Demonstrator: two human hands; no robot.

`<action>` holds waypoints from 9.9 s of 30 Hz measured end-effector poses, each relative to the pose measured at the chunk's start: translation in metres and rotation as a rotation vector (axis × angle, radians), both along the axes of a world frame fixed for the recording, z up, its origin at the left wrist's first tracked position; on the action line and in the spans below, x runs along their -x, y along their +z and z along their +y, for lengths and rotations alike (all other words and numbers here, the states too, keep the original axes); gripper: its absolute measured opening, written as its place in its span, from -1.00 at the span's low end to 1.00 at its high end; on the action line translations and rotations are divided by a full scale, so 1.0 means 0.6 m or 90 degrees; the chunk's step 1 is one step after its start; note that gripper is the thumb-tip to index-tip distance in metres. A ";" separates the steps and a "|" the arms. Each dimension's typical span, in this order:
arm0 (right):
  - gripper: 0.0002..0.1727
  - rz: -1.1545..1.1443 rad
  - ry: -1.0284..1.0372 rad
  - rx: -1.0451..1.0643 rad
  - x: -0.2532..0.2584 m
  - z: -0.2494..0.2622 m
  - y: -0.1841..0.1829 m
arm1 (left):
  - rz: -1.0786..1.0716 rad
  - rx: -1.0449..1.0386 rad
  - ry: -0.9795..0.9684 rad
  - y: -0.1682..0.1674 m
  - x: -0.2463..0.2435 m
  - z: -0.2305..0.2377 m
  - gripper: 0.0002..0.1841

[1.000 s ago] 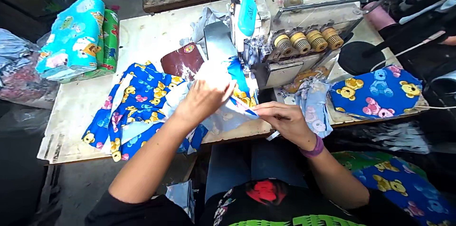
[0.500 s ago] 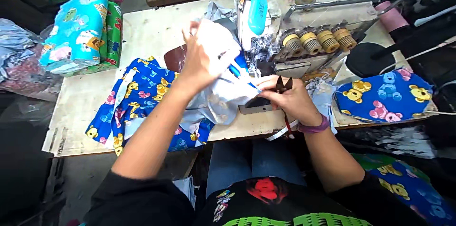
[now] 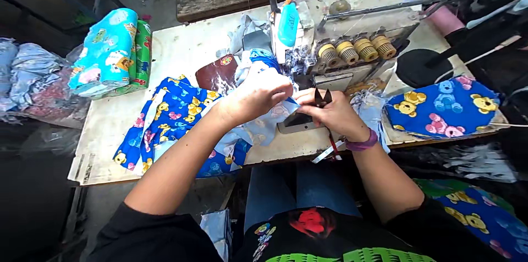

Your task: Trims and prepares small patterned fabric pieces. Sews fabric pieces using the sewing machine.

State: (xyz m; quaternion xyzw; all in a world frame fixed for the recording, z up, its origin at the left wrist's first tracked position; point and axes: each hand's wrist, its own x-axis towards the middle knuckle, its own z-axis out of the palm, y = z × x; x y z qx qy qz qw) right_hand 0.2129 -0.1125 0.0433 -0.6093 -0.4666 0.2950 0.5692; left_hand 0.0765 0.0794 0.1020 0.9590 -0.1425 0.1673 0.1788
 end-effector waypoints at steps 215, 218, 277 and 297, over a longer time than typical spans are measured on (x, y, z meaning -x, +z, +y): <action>-0.80 -0.312 0.028 -0.184 0.070 -0.102 -0.029 | 0.070 -0.036 0.042 -0.005 0.111 -0.177 -0.79; -0.83 -0.252 0.003 -0.179 0.082 -0.112 -0.045 | 0.043 0.048 0.054 -0.025 0.098 -0.155 -0.77; -0.85 -0.273 -0.043 -0.204 0.052 -0.052 -0.051 | -0.027 -0.074 0.046 -0.042 0.073 -0.116 -0.77; -0.89 -0.322 -0.191 -0.133 0.074 0.002 -0.016 | -0.087 0.049 0.214 -0.074 -0.010 0.024 -0.71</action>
